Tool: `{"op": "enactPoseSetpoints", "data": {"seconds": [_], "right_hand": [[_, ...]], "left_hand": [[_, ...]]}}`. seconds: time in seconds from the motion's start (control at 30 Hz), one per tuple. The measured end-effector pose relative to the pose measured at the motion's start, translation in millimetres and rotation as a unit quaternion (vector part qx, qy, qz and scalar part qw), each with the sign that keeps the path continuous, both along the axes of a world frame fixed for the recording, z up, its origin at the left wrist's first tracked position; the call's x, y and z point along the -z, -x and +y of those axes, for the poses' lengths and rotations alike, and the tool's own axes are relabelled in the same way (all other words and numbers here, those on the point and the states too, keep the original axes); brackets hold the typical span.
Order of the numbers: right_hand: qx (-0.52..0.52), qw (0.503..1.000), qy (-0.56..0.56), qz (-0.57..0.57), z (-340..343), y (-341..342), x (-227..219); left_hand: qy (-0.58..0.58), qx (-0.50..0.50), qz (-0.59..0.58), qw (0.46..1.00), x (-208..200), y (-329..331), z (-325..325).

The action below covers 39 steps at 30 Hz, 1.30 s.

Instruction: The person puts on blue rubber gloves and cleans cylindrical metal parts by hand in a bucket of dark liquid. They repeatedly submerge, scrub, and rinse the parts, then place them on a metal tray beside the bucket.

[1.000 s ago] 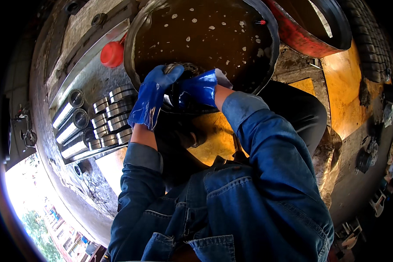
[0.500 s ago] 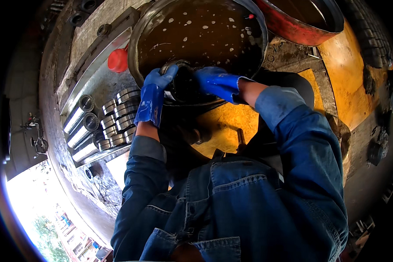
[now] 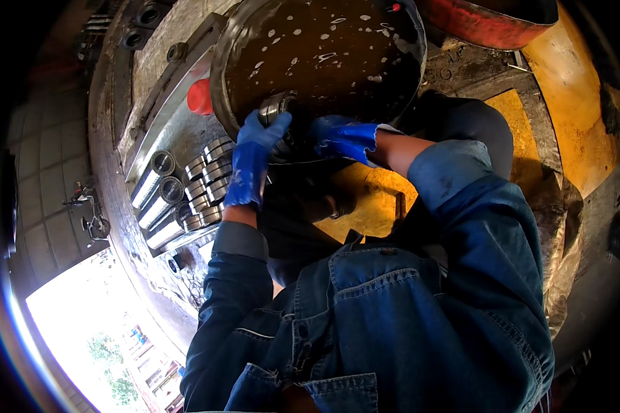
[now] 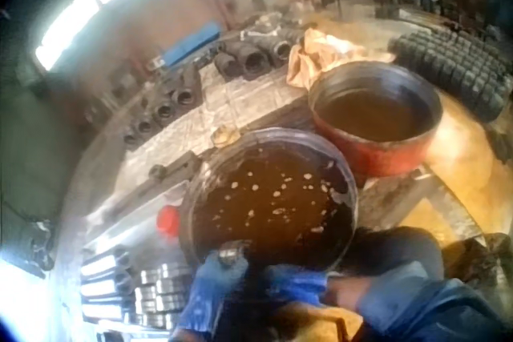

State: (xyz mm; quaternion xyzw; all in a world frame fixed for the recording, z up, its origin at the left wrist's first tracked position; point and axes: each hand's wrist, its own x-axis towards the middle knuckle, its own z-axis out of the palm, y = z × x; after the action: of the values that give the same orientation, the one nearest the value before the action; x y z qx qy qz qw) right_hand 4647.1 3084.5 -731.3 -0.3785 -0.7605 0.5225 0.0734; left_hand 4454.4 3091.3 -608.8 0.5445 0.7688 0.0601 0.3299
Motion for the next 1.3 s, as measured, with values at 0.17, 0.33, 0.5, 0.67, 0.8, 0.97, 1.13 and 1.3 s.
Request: {"op": "enactPoseSetpoints", "data": {"seconds": [0.17,0.33,0.5,0.67,0.8,0.97,1.13,1.3], "right_hand": [[0.056,0.995,0.082,-0.021,-3.3,0.0,-21.1],[0.056,0.995,0.085,0.011,-1.3,-1.2,-18.7],[0.092,0.983,0.072,0.138,-14.2,-18.4,-9.0],[0.044,0.993,0.075,0.079,11.1,1.8,28.3],[0.040,0.993,0.091,0.071,20.7,-9.5,59.2],[0.042,0.987,0.132,0.082,12.6,12.6,24.5],[0.149,0.978,0.143,0.036,22.6,2.3,74.5],[0.174,0.967,0.178,0.054,13.6,6.2,11.0]], "left_hand": [[-0.028,-0.013,0.160,0.987,12.4,-18.1,-33.4],[-0.034,0.061,0.142,0.987,14.9,2.1,-10.0],[0.049,-0.018,-0.177,0.983,4.8,11.5,36.2],[-0.066,-0.043,-0.037,0.996,34.2,24.3,23.7],[-0.066,-0.063,0.064,0.994,11.0,-21.3,6.9],[0.009,-0.079,-0.097,0.992,-1.3,15.9,1.3],[0.026,-0.064,-0.273,0.960,22.2,10.1,18.9],[0.032,-0.108,-0.279,0.954,5.3,13.5,-3.9]]}}
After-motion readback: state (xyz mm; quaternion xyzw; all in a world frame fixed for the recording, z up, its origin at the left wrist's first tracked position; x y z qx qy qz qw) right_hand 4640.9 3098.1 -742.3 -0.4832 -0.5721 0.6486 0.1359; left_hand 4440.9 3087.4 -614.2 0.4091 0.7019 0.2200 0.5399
